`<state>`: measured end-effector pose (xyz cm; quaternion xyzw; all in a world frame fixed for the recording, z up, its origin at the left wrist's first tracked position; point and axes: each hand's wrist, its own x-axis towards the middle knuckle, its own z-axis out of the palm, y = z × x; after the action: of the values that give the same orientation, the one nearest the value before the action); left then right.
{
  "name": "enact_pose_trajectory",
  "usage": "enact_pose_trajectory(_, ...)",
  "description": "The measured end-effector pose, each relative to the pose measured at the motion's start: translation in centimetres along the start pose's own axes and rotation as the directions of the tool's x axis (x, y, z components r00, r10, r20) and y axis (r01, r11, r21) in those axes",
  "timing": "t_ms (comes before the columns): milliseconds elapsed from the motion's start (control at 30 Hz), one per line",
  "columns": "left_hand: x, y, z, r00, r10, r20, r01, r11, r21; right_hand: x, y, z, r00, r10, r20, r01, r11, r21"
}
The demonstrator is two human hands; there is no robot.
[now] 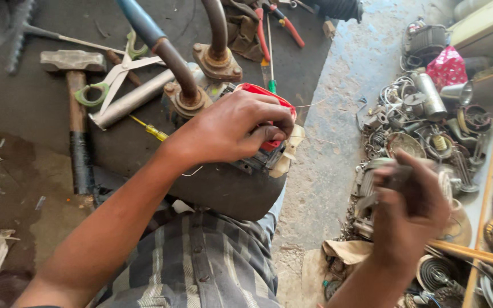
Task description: The person works on a small electric motor mounted on a workbench, using pliers to strip and adjust copper wires inside a red junction box. They repeatedly pull, twist, and trim the wires while holding the motor steady.
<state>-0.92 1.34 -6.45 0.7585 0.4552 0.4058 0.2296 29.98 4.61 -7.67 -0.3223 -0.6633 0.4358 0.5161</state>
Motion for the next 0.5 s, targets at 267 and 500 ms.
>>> enact_pose_trajectory(267, -0.3, 0.0, 0.3, 0.998, 0.02, -0.058, -0.018, 0.999, 0.026, -0.1, 2.1, 6.4, 0.98, 0.172, 0.103, -0.173, 0.985, -0.003)
enact_pose_trajectory(500, -0.5, 0.1, 0.2, 0.999, -0.024, -0.034, 0.024, 1.0, -0.001, 0.0, 0.2, 4.2, 0.996, 0.084, 0.022, -0.087, 0.959, 0.271)
